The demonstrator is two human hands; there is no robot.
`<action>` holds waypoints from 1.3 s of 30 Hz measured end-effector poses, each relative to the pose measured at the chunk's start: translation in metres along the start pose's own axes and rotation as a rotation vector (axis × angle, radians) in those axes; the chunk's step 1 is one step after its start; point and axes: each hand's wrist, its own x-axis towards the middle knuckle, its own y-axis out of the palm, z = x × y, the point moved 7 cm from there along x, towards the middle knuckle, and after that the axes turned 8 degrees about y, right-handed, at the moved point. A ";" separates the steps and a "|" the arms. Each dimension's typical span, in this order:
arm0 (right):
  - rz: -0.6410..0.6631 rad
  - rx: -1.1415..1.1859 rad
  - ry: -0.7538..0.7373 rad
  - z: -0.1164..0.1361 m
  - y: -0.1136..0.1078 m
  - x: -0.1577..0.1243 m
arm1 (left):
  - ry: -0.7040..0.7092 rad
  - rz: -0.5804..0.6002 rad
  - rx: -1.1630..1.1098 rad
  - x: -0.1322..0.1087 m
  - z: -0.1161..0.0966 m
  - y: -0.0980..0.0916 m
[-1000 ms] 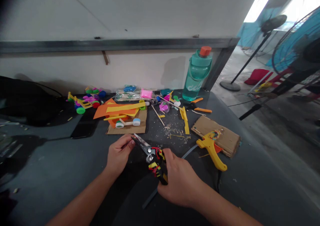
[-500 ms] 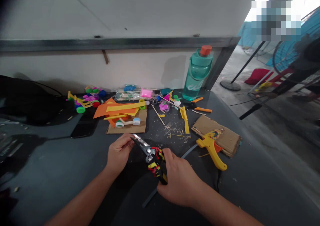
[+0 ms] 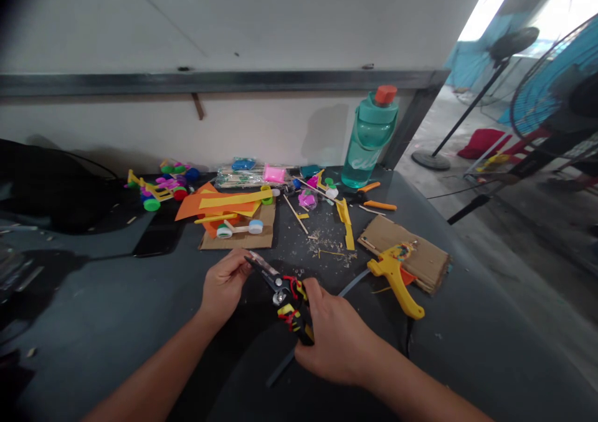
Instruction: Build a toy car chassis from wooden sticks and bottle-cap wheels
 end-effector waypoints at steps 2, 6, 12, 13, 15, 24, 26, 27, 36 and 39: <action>0.012 0.001 -0.001 0.000 0.001 -0.001 | -0.006 0.001 -0.011 0.000 -0.001 0.000; 0.016 -0.048 0.022 -0.002 0.002 -0.001 | 0.040 0.016 0.045 0.001 -0.005 0.000; 0.014 -0.150 0.055 -0.005 0.001 -0.001 | 0.093 0.084 0.107 0.001 -0.005 0.002; 0.014 -0.157 0.054 -0.005 0.001 -0.001 | 0.088 0.086 0.094 0.001 -0.005 0.002; 0.017 -0.151 0.048 -0.006 0.001 -0.001 | 0.076 0.089 0.066 0.001 -0.004 0.003; -0.014 -0.080 0.023 -0.006 -0.002 0.000 | 0.044 0.101 0.030 0.001 -0.001 0.004; -0.061 -0.100 0.019 -0.007 -0.003 0.001 | 0.042 0.100 0.041 0.000 -0.001 0.005; -0.088 -0.121 0.018 -0.008 -0.004 0.001 | 0.041 0.101 0.044 0.000 -0.001 0.006; -0.136 -0.155 0.011 -0.007 -0.001 0.000 | 0.007 0.108 0.016 -0.002 0.002 0.007; -0.133 -0.147 0.017 -0.008 0.000 0.001 | 0.010 0.139 0.019 -0.003 0.003 0.009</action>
